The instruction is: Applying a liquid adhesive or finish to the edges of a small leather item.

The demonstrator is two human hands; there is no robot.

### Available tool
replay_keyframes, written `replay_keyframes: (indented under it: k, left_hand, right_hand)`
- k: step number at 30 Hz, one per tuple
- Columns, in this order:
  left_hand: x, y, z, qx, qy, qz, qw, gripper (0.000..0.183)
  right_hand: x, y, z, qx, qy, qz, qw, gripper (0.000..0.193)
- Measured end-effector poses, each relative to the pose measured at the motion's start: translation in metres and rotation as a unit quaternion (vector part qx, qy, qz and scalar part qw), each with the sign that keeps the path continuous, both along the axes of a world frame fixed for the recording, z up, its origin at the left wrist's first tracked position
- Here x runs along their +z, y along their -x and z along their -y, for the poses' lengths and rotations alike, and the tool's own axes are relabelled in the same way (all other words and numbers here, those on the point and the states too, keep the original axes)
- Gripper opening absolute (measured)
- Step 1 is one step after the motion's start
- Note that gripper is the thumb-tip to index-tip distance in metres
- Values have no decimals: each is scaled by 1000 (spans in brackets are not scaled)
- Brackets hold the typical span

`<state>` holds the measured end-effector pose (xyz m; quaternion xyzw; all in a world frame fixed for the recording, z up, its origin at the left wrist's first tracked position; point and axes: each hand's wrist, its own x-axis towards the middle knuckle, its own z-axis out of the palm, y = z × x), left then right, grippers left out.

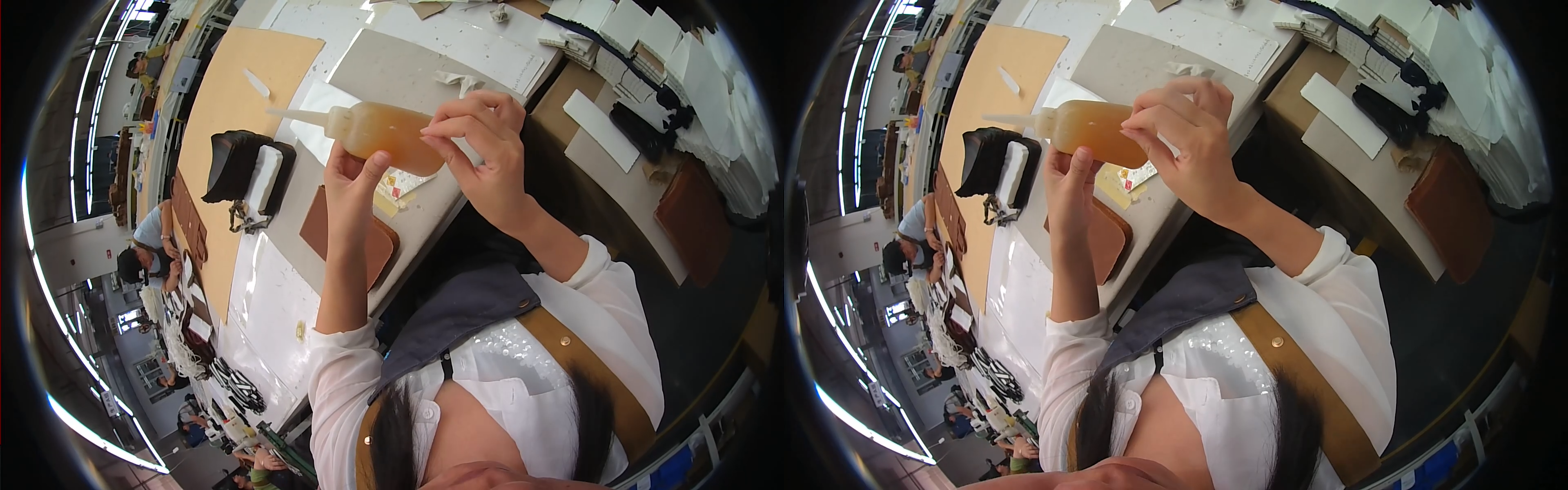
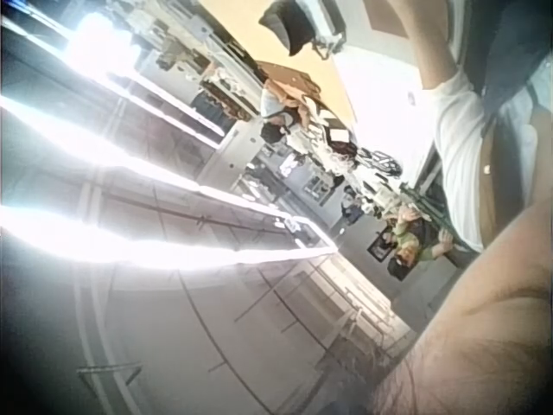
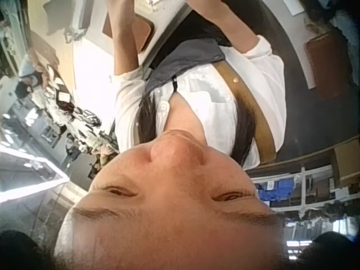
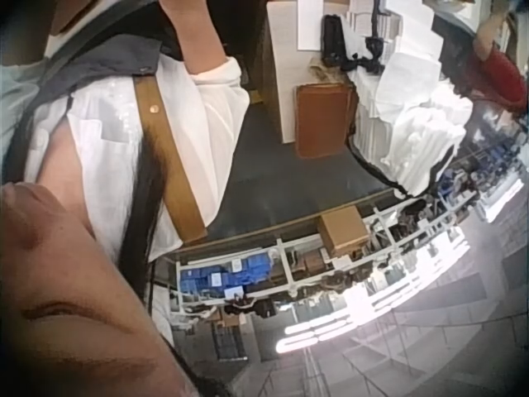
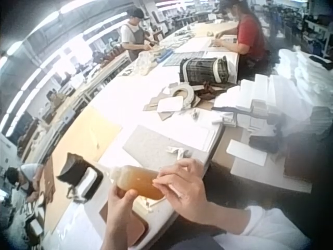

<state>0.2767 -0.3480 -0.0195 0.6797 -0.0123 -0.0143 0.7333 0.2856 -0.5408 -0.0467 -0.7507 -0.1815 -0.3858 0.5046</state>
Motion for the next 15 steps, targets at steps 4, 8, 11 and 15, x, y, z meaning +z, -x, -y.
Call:
replay_keyframes:
  k: [4,8,11,15]
  left_hand:
    - [2,1,3,-9,-11,0,1000,48]
    - [6,0,4,-27,-13,-5,1000,43]
    - [7,-2,4,-21,-3,-14,1000,43]
    - [3,-3,3,-8,-21,0,1000,41]
  right_hand:
    - [1,0,-1,-42,34,28,998,11]
    - [-4,-4,1,15,-31,-13,999,9]
    - [1,-3,2,16,-6,-7,1000,10]
    - [1,-3,1,-19,53,15,998,12]
